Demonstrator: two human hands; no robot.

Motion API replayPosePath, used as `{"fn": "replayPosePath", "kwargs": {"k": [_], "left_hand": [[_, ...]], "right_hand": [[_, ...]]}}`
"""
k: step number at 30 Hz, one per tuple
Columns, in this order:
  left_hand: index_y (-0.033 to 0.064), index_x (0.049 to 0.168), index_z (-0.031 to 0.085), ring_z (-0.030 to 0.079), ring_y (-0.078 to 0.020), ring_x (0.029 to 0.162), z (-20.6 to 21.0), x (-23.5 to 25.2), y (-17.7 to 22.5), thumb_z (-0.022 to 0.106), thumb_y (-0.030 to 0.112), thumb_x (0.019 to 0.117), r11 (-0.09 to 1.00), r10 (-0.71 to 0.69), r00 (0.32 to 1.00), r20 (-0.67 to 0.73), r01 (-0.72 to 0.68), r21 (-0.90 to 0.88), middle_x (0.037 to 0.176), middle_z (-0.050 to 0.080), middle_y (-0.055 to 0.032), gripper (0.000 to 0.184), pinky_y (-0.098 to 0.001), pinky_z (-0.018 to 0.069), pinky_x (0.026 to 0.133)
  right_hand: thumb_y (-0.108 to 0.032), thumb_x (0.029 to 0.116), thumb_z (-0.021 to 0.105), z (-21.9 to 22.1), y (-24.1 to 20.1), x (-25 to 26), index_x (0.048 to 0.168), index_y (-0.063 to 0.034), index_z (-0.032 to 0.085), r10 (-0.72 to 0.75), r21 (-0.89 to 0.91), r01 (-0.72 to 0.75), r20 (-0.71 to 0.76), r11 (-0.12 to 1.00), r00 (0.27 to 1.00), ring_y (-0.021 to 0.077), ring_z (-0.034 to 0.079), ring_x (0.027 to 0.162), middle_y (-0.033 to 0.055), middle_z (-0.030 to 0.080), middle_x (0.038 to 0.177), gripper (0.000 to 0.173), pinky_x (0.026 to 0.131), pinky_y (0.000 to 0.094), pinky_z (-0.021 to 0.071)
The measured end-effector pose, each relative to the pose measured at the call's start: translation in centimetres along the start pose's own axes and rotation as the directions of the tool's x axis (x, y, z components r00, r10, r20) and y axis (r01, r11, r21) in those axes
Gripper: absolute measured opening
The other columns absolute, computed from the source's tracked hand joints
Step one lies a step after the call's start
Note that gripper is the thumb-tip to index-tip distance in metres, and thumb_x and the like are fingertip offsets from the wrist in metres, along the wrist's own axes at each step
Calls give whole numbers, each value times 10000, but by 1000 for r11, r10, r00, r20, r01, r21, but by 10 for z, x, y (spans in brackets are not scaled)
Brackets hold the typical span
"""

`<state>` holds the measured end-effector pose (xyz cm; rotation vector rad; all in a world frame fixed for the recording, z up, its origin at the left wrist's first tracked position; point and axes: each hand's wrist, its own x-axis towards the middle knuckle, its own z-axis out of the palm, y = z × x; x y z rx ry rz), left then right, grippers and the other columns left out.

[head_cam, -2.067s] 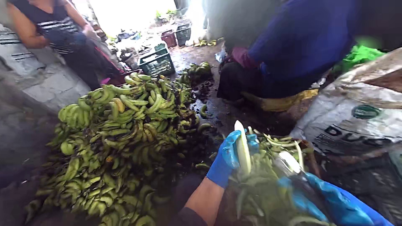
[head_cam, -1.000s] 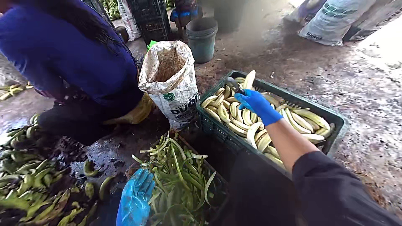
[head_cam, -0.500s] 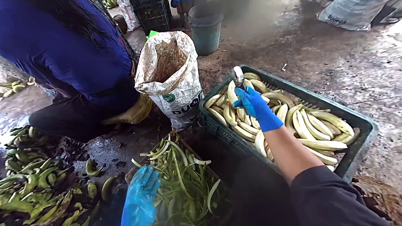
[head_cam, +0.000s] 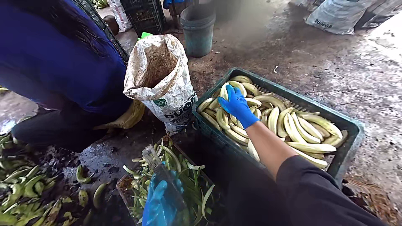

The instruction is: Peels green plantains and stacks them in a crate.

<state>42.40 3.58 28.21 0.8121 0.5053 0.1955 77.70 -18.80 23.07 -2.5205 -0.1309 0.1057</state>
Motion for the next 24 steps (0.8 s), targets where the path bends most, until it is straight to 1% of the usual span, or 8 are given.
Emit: {"fn": "replayPosePath", "kwargs": {"k": [2, 5, 7, 9, 12, 15, 19, 24], "left_hand": [[131, 1438, 375, 722, -244, 811, -7, -2, 0, 576, 188, 961, 999, -45, 999, 32, 45, -13, 1196, 669, -174, 521, -343, 616, 637], [132, 1395, 492, 712, -235, 767, -18, -2, 3, 722, 239, 898, 970, -173, 957, 233, 207, -129, 1213, 667, -204, 558, -315, 596, 600], [136, 1405, 497, 717, -263, 812, -15, -6, 7, 716, 218, 904, 967, -186, 938, 292, 227, -113, 1180, 675, -211, 553, -346, 613, 652], [172, 1418, 480, 718, -316, 893, -9, -15, 12, 714, 204, 909, 978, -160, 950, 269, 189, -88, 1161, 677, -203, 561, -418, 622, 743], [169, 1455, 398, 723, -295, 820, -12, -19, 17, 725, 202, 911, 991, -115, 979, 169, 126, -53, 1158, 678, -203, 635, -383, 627, 666], [131, 1494, 270, 709, -224, 778, -17, -17, 19, 583, 184, 964, 994, -111, 989, 98, 108, 35, 1160, 665, -172, 618, -314, 603, 621], [134, 1483, 288, 713, -217, 761, -19, -17, 19, 561, 174, 968, 987, -162, 985, 66, 163, 1, 1144, 678, -171, 584, -308, 603, 613], [125, 1475, 279, 703, -200, 741, -21, -23, 23, 489, 164, 984, 987, -162, 986, 36, 162, 20, 1136, 678, -154, 535, -298, 595, 599]], "right_hand": [[-457, 951, 656, 23, 14, 10, 1630, -175, 255, 96, -85, -92, 36, 992, 995, 516, 591, 1185, 279, 505, 1461, 838, 890, 716, 478], [-363, 975, 623, 32, 17, 7, 1643, -210, 217, 115, -73, -114, 14, 991, 993, 472, 655, 1109, 233, 647, 1301, 796, 878, 701, 491], [-307, 973, 636, 24, 13, 2, 1628, -199, 270, 116, -29, -118, -54, 993, 992, 472, 649, 1130, 240, 647, 1303, 758, 896, 705, 487], [-287, 977, 633, 16, 8, -2, 1608, -142, 324, 92, -63, -102, -140, 993, 986, 469, 621, 1181, 245, 612, 1352, 717, 921, 692, 475], [-343, 983, 625, 13, 10, 3, 1605, -142, 332, 61, -161, -86, -159, 983, 985, 482, 584, 1227, 246, 579, 1398, 716, 930, 704, 447], [-433, 1001, 574, 29, 20, 10, 1630, -278, 278, 95, -283, -93, -6, 955, 995, 507, 575, 1209, 218, 589, 1392, 712, 865, 729, 462], [-384, 1011, 557, 32, 9, 17, 1618, -240, 302, 162, -273, -152, 17, 950, 987, 492, 613, 1161, 242, 615, 1336, 673, 846, 696, 487], [-436, 1034, 488, 39, 14, 14, 1642, -296, 216, 183, -179, -178, 14, 968, 983, 472, 528, 1294, 185, 584, 1419, 681, 940, 708, 425]]}}
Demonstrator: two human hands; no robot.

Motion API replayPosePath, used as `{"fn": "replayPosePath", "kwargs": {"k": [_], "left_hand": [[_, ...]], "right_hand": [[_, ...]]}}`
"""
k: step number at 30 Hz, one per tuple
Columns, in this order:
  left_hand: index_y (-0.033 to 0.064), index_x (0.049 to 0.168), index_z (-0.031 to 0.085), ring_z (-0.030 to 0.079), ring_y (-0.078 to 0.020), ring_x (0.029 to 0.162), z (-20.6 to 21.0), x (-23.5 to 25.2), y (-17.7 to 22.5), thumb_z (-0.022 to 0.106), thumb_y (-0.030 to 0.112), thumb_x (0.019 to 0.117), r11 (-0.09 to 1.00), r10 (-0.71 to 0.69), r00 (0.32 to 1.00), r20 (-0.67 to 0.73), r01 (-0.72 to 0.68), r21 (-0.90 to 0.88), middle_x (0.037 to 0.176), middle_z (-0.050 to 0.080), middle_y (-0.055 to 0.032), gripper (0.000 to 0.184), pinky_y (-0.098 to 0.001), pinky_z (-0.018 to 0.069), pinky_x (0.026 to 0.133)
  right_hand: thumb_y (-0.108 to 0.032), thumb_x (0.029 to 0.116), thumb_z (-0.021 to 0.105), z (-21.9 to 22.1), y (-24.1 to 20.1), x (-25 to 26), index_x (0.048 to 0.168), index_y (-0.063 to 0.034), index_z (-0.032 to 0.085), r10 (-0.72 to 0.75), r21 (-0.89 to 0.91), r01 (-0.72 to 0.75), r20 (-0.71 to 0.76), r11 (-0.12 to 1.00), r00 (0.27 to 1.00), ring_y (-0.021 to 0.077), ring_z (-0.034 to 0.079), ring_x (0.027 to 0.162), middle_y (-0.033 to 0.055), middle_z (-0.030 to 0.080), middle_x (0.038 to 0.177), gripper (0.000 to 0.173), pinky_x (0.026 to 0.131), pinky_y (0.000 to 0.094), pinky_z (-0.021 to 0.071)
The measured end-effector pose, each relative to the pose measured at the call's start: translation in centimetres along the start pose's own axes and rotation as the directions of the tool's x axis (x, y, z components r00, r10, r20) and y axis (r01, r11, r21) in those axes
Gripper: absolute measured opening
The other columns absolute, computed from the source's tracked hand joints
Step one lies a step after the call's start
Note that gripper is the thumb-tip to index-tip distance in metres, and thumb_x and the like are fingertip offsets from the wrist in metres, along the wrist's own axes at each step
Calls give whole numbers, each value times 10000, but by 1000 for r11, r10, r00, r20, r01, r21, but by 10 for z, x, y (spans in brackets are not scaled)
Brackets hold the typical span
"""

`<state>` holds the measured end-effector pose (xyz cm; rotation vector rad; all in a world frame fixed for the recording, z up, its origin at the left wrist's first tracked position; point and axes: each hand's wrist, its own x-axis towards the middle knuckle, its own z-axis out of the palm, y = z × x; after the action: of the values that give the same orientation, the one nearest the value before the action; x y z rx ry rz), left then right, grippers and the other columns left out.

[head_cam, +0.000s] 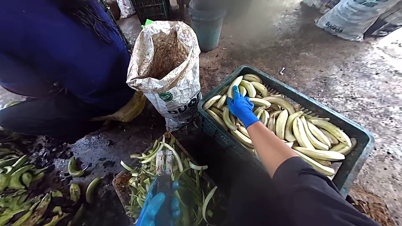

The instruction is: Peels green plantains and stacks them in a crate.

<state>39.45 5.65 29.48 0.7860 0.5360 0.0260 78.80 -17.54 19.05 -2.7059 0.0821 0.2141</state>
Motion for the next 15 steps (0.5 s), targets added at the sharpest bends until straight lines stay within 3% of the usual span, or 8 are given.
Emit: {"fn": "replayPosePath", "kwargs": {"k": [4, 7, 9, 10, 11, 12, 13, 15], "left_hand": [[139, 1466, 303, 704, -200, 752, -5, 3, 2, 448, 162, 997, 1000, 6, 1000, -14, -6, -10, 1153, 671, -148, 492, -299, 596, 596], [129, 1450, 311, 705, -199, 761, -8, 3, 2, 423, 173, 1014, 1000, 9, 1000, -27, -9, -1, 1151, 668, -144, 452, -300, 600, 605], [89, 1448, 327, 724, -227, 804, -16, 5, 2, 426, 182, 1018, 1000, 24, 1000, 14, -24, 8, 1186, 669, -171, 451, -311, 611, 616], [73, 1438, 343, 728, -244, 808, -17, 5, 3, 460, 182, 1011, 1000, 21, 1000, 17, -21, -15, 1193, 665, -194, 455, -314, 612, 602], [62, 1389, 364, 730, -249, 773, -13, 6, 5, 502, 168, 982, 999, 9, 1000, -14, -10, -51, 1168, 666, -211, 443, -306, 607, 562], [56, 1342, 390, 729, -256, 758, -11, 5, 7, 544, 154, 959, 995, 5, 1000, -25, -7, -103, 1148, 664, -221, 424, -311, 609, 549], [55, 1324, 421, 724, -265, 761, -10, 2, 9, 587, 149, 943, 988, 15, 1000, -20, -18, -153, 1144, 657, -225, 426, -322, 610, 559], [73, 1323, 476, 720, -254, 773, -13, -3, 14, 640, 174, 934, 978, 34, 999, 14, -31, -205, 1151, 664, -209, 433, -328, 609, 587]], "right_hand": [[-450, 1032, 488, 5, 8, 3, 1644, -262, 193, -63, -24, 62, -22, 998, 998, 509, 540, 1248, 218, 597, 1378, 704, 882, 723, 441], [-461, 1042, 488, 11, 9, -1, 1650, -245, 185, -75, -41, 73, -50, 996, 996, 508, 533, 1257, 234, 559, 1421, 713, 902, 709, 439], [-484, 1033, 508, 2, 10, 4, 1654, -235, 169, -78, -19, 79, 26, 997, 997, 519, 529, 1263, 247, 533, 1450, 749, 910, 723, 437], [-491, 1024, 531, -6, 12, 8, 1645, -223, 206, -89, 19, 88, 71, 996, 993, 531, 531, 1257, 262, 529, 1446, 750, 914, 744, 433], [-470, 1016, 550, -16, 15, 14, 1602, -189, 326, -112, 73, 107, 68, 992, 991, 538, 554, 1226, 283, 561, 1396, 688, 907, 762, 439], [-429, 1021, 538, -25, 16, 18, 1499, -133, 483, -134, 130, 132, 4, 983, 991, 536, 580, 1186, 298, 606, 1314, 565, 896, 770, 444], [-397, 1038, 504, -36, 16, 20, 1442, -104, 552, -118, 174, 129, -73, 976, 990, 523, 574, 1210, 296, 611, 1313, 502, 937, 760, 431], [-369, 1055, 472, -44, 16, 26, 1468, -111, 536, -47, 215, 89, -194, 972, 980, 489, 505, 1327, 265, 535, 1444, 491, 1025, 717, 402]]}}
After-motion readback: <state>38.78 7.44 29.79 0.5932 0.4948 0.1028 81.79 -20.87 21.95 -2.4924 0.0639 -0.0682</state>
